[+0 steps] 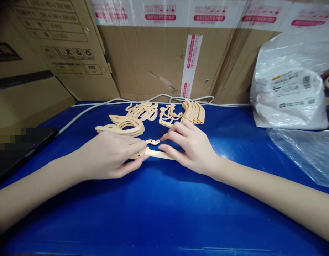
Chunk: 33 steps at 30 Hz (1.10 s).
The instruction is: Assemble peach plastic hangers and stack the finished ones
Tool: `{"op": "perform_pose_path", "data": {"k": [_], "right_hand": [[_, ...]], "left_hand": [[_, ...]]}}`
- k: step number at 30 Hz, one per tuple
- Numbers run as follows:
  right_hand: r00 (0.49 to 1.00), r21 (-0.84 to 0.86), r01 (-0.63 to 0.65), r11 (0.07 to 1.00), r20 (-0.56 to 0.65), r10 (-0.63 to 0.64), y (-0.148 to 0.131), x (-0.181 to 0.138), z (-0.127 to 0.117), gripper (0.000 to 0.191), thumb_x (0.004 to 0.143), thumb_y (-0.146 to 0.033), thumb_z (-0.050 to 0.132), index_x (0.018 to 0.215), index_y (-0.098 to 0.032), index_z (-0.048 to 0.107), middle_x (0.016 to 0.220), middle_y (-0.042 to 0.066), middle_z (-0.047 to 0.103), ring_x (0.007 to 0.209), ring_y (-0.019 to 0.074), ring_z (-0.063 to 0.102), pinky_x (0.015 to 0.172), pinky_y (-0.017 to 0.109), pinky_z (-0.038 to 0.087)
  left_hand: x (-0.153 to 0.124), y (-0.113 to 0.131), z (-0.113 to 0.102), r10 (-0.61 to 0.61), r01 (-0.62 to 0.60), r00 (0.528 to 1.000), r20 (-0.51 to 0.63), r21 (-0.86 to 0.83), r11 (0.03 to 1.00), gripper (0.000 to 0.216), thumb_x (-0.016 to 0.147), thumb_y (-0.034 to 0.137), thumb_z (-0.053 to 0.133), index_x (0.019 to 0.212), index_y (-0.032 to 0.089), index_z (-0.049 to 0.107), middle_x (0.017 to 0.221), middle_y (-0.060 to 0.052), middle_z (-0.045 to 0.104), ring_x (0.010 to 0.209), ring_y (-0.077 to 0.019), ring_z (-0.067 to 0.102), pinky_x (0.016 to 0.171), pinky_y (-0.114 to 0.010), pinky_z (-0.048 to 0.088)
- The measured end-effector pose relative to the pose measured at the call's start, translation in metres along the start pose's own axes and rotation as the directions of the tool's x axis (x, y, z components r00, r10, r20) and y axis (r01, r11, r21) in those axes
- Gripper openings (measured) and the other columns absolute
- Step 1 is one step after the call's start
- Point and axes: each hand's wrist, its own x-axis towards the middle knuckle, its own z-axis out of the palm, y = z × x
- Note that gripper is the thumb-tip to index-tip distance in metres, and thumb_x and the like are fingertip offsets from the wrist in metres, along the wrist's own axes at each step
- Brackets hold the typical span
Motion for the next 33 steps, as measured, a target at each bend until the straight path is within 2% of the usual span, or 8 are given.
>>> {"op": "perform_pose_path", "data": {"k": [5, 8, 12, 18, 24, 27, 29, 33], "right_hand": [[0.987, -0.033, -0.128, 0.991, -0.099, 0.125, 0.006, 0.000, 0.003, 0.019, 0.094, -0.029, 0.052, 0.087, -0.019, 0.066, 0.110, 0.011, 0.060, 0.107, 0.0258, 0.054, 0.094, 0.046, 0.041], [0.973, 0.047, -0.215, 0.975, -0.077, 0.218, 0.012, 0.000, 0.006, 0.022, 0.096, -0.030, 0.050, 0.084, -0.020, 0.066, 0.114, 0.010, 0.059, 0.113, 0.0260, 0.053, 0.099, 0.048, 0.039], [0.950, 0.117, -0.308, 0.944, -0.022, 0.312, 0.015, 0.001, 0.008, 0.027, 0.096, -0.034, 0.049, 0.078, -0.020, 0.065, 0.111, 0.009, 0.061, 0.109, 0.0255, 0.056, 0.097, 0.047, 0.042], [0.927, 0.166, -0.348, 0.923, -0.086, 0.365, 0.018, 0.001, 0.012, 0.019, 0.093, -0.035, 0.052, 0.082, -0.021, 0.059, 0.118, 0.011, 0.057, 0.120, 0.0285, 0.050, 0.104, 0.051, 0.037], [0.921, 0.250, -0.361, 0.898, -0.054, 0.385, 0.024, 0.000, 0.014, 0.008, 0.090, -0.029, 0.056, 0.089, -0.021, 0.059, 0.121, 0.011, 0.055, 0.127, 0.0285, 0.048, 0.105, 0.051, 0.038], [0.929, 0.336, -0.332, 0.881, -0.047, 0.368, 0.023, -0.001, 0.013, 0.004, 0.090, -0.024, 0.054, 0.088, -0.021, 0.057, 0.118, 0.011, 0.060, 0.121, 0.0259, 0.054, 0.098, 0.047, 0.045], [0.923, 0.391, -0.346, 0.853, -0.022, 0.384, 0.021, -0.001, 0.013, 0.005, 0.090, -0.025, 0.054, 0.088, -0.021, 0.056, 0.111, 0.010, 0.065, 0.108, 0.0239, 0.061, 0.089, 0.042, 0.051], [0.938, 0.347, -0.327, 0.879, 0.009, 0.346, 0.018, -0.002, 0.011, 0.007, 0.091, -0.023, 0.052, 0.086, -0.020, 0.057, 0.093, 0.006, 0.068, 0.087, 0.0198, 0.065, 0.077, 0.035, 0.052]], "left_hand": [[0.000, -0.002, -0.001, -0.026, 0.026, 1.000, -0.009, 0.037, 0.999, 0.027, 0.095, 0.028, 0.040, 0.075, 0.018, 0.055, 0.064, 0.000, 0.061, 0.053, -0.0157, 0.058, 0.047, -0.028, 0.029], [0.000, -0.003, -0.003, -0.042, 0.045, 0.999, -0.027, 0.101, 0.994, 0.029, 0.095, 0.029, 0.040, 0.072, 0.018, 0.053, 0.062, 0.000, 0.059, 0.050, -0.0146, 0.055, 0.044, -0.027, 0.022], [-0.001, -0.005, -0.007, -0.097, 0.097, 0.995, -0.008, 0.139, 0.985, 0.028, 0.095, 0.032, 0.039, 0.075, 0.018, 0.053, 0.062, -0.001, 0.060, 0.047, -0.0148, 0.054, 0.042, -0.028, 0.018], [-0.003, -0.006, -0.011, -0.085, 0.090, 0.996, -0.040, 0.168, 0.982, 0.025, 0.093, 0.031, 0.041, 0.078, 0.018, 0.055, 0.062, -0.001, 0.060, 0.046, -0.0144, 0.054, 0.042, -0.029, 0.021], [-0.002, -0.006, -0.010, -0.097, 0.097, 0.995, -0.011, 0.159, 0.982, 0.027, 0.093, 0.032, 0.040, 0.076, 0.018, 0.054, 0.062, -0.001, 0.061, 0.047, -0.0154, 0.056, 0.042, -0.029, 0.019], [-0.002, -0.005, -0.008, -0.115, 0.111, 0.993, 0.021, 0.142, 0.984, 0.030, 0.095, 0.033, 0.037, 0.074, 0.019, 0.053, 0.063, -0.002, 0.061, 0.049, -0.0167, 0.058, 0.043, -0.029, 0.018], [-0.002, -0.006, -0.007, -0.120, 0.115, 0.992, 0.032, 0.133, 0.984, 0.030, 0.094, 0.033, 0.037, 0.074, 0.019, 0.054, 0.064, -0.002, 0.062, 0.050, -0.0171, 0.058, 0.044, -0.029, 0.019], [-0.002, -0.006, -0.007, -0.076, 0.073, 0.996, 0.045, 0.059, 0.996, 0.019, 0.086, 0.027, 0.045, 0.071, 0.019, 0.054, 0.065, -0.002, 0.062, 0.052, -0.0157, 0.055, 0.046, -0.029, 0.022]]}}
